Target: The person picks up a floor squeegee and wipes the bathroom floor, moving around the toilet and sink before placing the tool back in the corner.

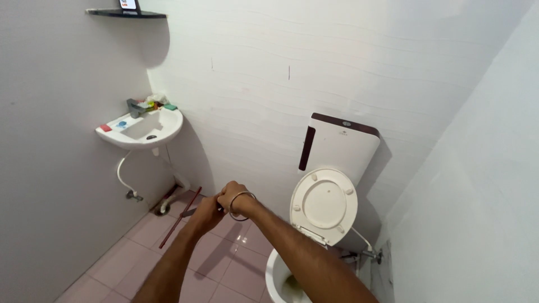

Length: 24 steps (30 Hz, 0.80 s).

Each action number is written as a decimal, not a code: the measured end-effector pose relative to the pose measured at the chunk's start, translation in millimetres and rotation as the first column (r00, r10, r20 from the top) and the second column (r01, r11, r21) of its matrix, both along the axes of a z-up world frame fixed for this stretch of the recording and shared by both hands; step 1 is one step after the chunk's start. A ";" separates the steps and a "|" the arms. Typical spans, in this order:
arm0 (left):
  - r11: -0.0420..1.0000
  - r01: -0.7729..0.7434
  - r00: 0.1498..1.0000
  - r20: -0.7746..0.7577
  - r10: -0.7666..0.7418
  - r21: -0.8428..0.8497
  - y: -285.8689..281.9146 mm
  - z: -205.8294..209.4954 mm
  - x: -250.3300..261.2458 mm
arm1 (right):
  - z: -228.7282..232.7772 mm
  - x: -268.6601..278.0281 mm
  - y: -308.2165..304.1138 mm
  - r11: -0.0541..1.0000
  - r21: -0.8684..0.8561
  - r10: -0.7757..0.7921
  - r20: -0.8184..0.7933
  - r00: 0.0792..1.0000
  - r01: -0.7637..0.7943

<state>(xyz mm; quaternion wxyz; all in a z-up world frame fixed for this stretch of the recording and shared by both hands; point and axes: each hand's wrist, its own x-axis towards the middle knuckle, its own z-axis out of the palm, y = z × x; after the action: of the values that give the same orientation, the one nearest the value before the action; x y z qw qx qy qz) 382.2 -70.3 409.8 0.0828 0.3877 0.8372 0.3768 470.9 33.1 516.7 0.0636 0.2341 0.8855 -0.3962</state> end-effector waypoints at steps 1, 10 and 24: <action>1.000 -0.003 1.000 0.003 0.003 -0.001 0.8 2.6 10.4 | 0.8 8.7 1.4 1.000 -0.001 0.003 0.003 1.000 -0.003; 0.998 -0.049 0.993 0.106 0.051 -0.026 6.8 -0.5 61.5 | -11.2 48.8 14.1 0.999 -0.029 0.013 0.013 1.000 -0.012; 1.000 -0.007 0.996 0.085 0.007 -0.003 -4.9 -10.0 72.6 | -5.0 75.8 -9.8 0.999 -0.026 -0.023 0.036 0.999 0.024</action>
<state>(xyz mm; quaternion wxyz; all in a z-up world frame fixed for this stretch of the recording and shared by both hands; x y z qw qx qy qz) 454.8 -75.2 399.8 0.1173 0.3683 0.8348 0.3920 546.7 23.3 511.7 0.0778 0.2509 0.8762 -0.4042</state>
